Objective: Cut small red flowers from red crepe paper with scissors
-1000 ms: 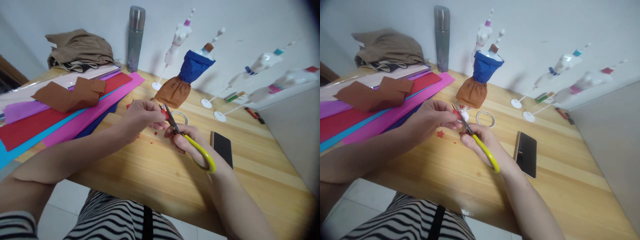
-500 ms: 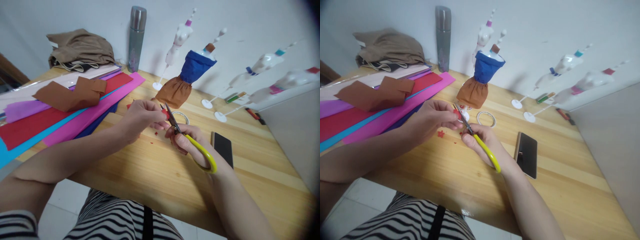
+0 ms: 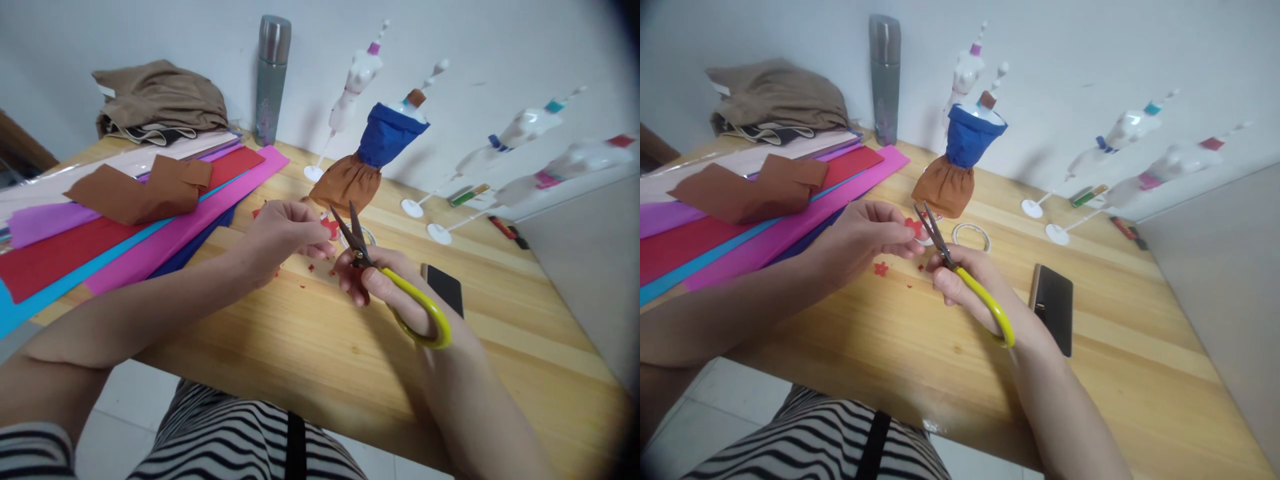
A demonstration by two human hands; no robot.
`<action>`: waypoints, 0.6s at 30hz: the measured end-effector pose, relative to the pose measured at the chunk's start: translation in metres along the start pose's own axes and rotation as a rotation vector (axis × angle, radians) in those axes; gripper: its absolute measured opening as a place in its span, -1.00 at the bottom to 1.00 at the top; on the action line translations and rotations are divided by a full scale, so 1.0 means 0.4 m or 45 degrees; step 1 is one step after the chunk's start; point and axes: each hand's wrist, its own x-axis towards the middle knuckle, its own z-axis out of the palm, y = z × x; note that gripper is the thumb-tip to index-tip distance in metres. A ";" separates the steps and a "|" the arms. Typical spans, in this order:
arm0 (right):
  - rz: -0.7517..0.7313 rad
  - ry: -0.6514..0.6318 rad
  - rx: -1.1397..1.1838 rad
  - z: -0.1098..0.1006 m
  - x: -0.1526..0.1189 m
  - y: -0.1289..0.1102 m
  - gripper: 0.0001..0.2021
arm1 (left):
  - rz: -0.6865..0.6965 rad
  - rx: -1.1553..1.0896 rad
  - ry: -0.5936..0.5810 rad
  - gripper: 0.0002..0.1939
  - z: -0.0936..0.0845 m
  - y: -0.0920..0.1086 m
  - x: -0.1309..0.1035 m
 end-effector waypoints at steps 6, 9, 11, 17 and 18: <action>-0.025 0.146 0.117 -0.021 -0.010 0.019 -0.54 | 0.002 0.001 -0.025 -0.83 -0.001 -0.007 0.006; -0.107 0.330 0.150 -0.004 -0.005 0.019 -0.69 | 0.017 0.044 -0.053 -0.84 -0.001 -0.017 0.009; -0.171 0.452 0.119 0.013 0.001 0.014 -0.74 | 0.033 0.085 -0.090 -0.85 -0.002 -0.024 0.012; -0.212 0.665 0.103 0.049 0.007 0.002 -0.73 | 0.031 0.244 -0.161 -0.82 0.001 -0.032 0.014; -0.206 0.648 0.122 0.050 0.007 0.003 -0.72 | 0.022 0.270 -0.170 -0.82 0.003 -0.032 0.012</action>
